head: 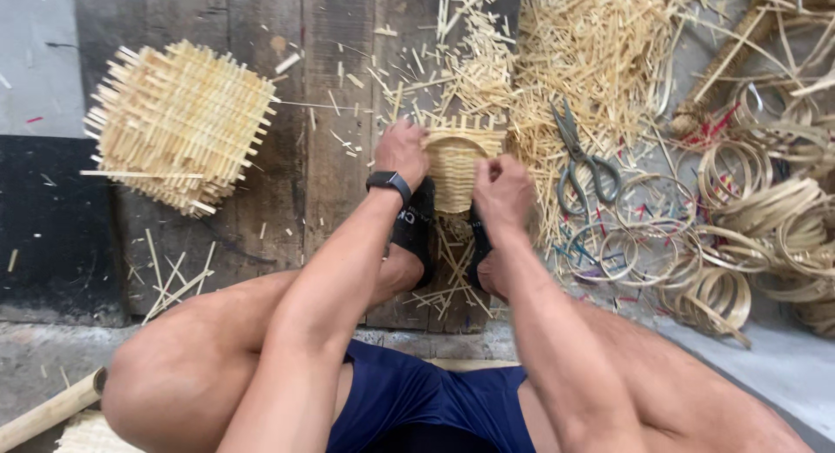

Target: The person assembles small bamboo bowls by placing a woven bamboo mat into a circular bamboo frame, then using shears to trim the excess mat around the frame edge. The person repeats this process for multiple bowls, stacking finished units nearby.

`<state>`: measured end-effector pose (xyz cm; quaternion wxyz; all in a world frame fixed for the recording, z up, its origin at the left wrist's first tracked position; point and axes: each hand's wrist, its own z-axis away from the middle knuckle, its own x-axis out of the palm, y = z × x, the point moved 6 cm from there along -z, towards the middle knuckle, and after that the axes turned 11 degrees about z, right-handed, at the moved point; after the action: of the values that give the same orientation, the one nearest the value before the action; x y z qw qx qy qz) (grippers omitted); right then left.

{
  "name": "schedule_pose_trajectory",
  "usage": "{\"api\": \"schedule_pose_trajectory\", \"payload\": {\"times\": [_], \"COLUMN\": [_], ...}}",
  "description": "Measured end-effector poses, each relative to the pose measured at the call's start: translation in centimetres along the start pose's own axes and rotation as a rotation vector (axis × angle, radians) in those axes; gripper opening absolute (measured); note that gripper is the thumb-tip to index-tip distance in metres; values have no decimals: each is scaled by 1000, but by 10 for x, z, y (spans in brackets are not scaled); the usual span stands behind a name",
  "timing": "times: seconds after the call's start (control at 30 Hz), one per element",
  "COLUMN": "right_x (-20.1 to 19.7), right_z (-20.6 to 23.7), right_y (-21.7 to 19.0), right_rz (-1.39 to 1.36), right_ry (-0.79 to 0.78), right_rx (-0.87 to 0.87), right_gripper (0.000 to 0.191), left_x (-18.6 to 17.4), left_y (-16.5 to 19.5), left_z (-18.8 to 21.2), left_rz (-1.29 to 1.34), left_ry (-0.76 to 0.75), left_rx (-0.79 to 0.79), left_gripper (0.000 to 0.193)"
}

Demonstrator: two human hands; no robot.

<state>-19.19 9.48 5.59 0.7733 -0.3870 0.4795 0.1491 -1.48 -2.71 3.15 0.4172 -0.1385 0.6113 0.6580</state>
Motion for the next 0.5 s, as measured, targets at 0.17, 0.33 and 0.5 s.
{"api": "schedule_pose_trajectory", "payload": {"times": [0.17, 0.33, 0.5], "right_x": [82, 107, 115], "right_z": [81, 88, 96], "right_y": [18, 38, 49], "right_rz": [-654, -722, -730], "right_ry": [-534, -418, -369], "right_rx": [668, 747, 656], "right_gripper": [42, 37, 33], "left_x": [23, 38, 45], "left_y": [38, 23, 19], "left_z": [-13, -5, -5], "left_rz": [96, 306, 415], "left_ry": [-42, -3, 27], "left_rx": [480, 322, 265], "left_gripper": [26, 25, 22]}}
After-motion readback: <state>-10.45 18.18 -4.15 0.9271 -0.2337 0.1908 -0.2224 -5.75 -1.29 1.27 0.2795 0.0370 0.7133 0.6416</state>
